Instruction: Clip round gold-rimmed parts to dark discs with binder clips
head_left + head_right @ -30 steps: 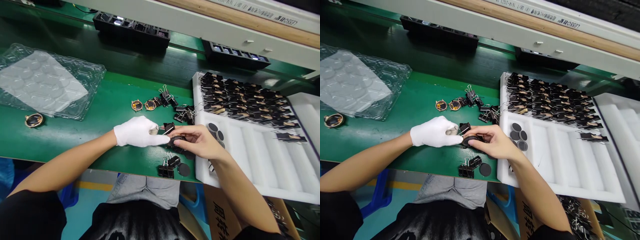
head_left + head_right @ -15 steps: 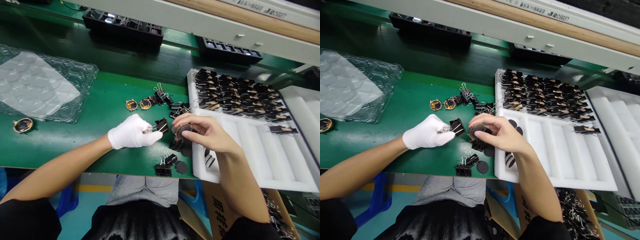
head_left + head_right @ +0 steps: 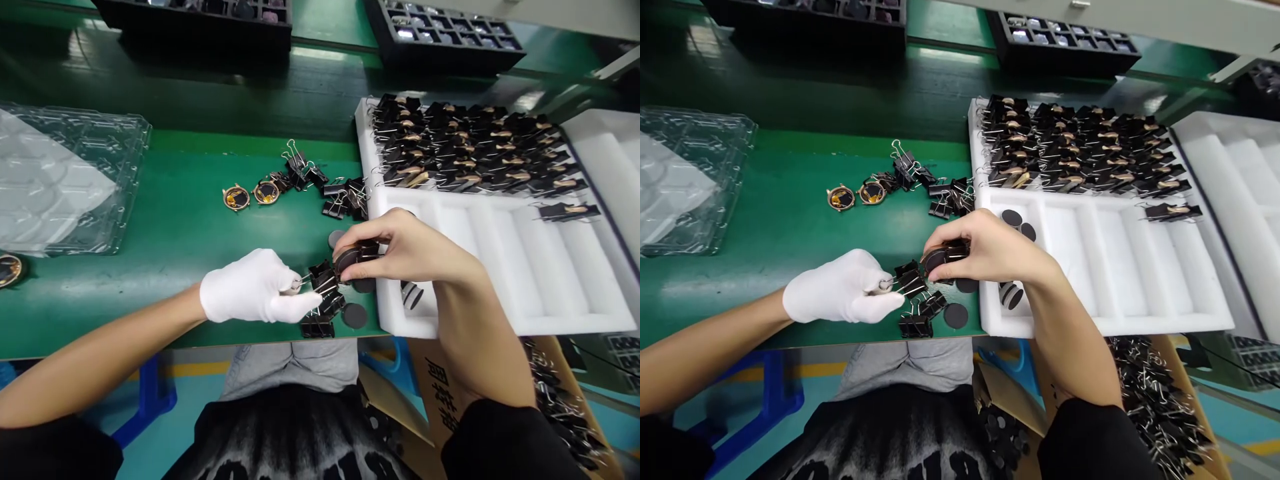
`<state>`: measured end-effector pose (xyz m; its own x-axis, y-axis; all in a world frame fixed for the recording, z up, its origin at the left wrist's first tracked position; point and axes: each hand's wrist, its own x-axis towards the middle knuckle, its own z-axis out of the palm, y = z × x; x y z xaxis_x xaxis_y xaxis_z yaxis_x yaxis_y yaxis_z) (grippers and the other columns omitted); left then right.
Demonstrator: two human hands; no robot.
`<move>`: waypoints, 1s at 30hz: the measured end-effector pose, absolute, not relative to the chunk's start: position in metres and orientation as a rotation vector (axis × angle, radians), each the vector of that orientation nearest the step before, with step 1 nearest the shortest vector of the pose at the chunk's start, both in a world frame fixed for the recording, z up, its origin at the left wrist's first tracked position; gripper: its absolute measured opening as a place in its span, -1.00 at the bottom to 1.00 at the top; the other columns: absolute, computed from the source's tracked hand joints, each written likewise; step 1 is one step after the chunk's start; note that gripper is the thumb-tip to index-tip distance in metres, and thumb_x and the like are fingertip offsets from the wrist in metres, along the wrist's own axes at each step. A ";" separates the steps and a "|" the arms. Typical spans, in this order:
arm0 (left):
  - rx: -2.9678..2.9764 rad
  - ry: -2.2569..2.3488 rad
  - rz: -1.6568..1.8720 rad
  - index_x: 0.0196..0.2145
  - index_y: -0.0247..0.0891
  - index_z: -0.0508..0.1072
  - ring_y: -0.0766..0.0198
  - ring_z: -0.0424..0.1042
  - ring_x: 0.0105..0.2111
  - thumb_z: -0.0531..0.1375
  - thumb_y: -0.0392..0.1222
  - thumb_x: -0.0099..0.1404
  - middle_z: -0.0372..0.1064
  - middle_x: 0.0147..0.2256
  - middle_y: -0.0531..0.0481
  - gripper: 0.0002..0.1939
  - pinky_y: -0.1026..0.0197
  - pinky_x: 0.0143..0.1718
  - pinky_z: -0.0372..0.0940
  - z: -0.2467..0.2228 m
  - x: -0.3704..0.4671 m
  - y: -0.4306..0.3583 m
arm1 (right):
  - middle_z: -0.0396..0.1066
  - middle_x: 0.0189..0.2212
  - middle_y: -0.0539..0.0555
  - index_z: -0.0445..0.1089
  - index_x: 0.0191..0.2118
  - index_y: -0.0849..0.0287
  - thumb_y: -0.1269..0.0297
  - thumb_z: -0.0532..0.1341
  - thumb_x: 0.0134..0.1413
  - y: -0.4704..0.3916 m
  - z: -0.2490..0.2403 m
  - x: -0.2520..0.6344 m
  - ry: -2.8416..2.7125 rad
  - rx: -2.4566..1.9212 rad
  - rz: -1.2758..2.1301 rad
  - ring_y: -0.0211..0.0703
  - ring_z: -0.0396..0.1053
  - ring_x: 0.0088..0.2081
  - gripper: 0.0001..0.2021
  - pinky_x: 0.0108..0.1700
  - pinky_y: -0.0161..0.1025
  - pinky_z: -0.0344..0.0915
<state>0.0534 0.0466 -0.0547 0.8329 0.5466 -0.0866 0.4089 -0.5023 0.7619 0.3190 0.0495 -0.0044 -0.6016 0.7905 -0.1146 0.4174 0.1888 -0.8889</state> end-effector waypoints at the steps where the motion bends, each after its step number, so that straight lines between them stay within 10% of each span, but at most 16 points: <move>1: 2.174 0.686 0.214 -0.69 -0.24 0.03 0.42 -0.17 -0.63 0.14 0.07 0.37 -0.17 -0.70 0.17 -0.41 0.18 -0.58 -0.20 -0.055 0.054 0.046 | 0.62 -0.38 -0.03 0.68 -0.26 0.07 0.18 0.52 0.01 0.049 -0.004 0.319 -2.107 -1.125 1.380 -0.13 0.56 -0.37 -0.83 -0.31 -0.24 0.45; 14: 2.212 0.813 0.129 -0.67 -0.24 0.15 0.45 -0.12 -0.65 0.18 0.20 0.32 -0.04 -0.72 0.19 -0.41 0.22 -0.55 -0.12 -0.052 0.057 0.050 | 0.65 -0.35 -0.06 0.64 -0.22 0.14 0.33 0.51 0.06 0.046 -0.007 0.316 -2.377 -1.073 1.070 -0.23 0.58 -0.40 -0.85 -0.35 -0.32 0.39; 18: 1.857 0.846 0.182 -0.49 -0.25 0.41 0.39 0.32 -0.56 -0.03 0.19 0.50 0.42 -0.57 0.07 -0.43 0.28 -0.43 0.17 -0.045 0.056 0.054 | 0.66 -0.21 0.03 0.47 0.20 0.16 0.40 0.35 0.30 0.043 -0.018 0.313 -2.389 -0.901 0.544 -0.15 0.61 -0.24 -0.62 -0.18 -0.25 0.46; 23: 1.444 0.801 0.238 -0.48 -0.26 0.39 0.37 0.40 -0.59 -0.08 0.26 0.53 0.45 -0.58 0.02 -0.36 0.29 -0.48 0.22 -0.037 0.055 0.058 | 0.63 -0.08 0.14 0.10 0.47 0.12 0.56 0.16 0.41 0.044 -0.025 0.304 -2.417 -0.635 -0.197 -0.06 0.59 -0.06 -0.39 -0.18 -0.15 0.39; 27: 1.524 0.873 0.440 -0.47 -0.25 0.36 0.41 0.40 -0.57 0.09 0.12 0.50 0.42 -0.56 0.10 -0.52 0.33 -0.44 0.28 -0.042 0.052 0.063 | 0.38 0.28 0.28 0.04 0.50 0.01 0.12 0.41 0.27 0.048 -0.021 0.310 -2.362 -0.912 0.047 0.19 0.40 0.24 -0.18 0.12 0.08 0.38; 30: 1.553 0.954 0.506 -0.44 -0.25 0.36 0.38 0.46 -0.53 0.14 0.10 0.46 0.44 -0.51 0.12 -0.58 0.31 -0.39 0.34 -0.046 0.049 0.067 | 0.34 0.29 0.31 0.02 0.50 0.06 -0.24 0.43 0.07 0.052 -0.025 0.311 -2.175 -1.112 0.634 0.16 0.49 0.10 0.02 0.04 0.05 0.46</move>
<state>0.0491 0.0667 -0.0465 0.5714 0.7984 -0.1899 0.2912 0.0191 0.9565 0.3113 0.0522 -0.0250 -0.4626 0.8349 0.2982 0.5436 0.5329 -0.6485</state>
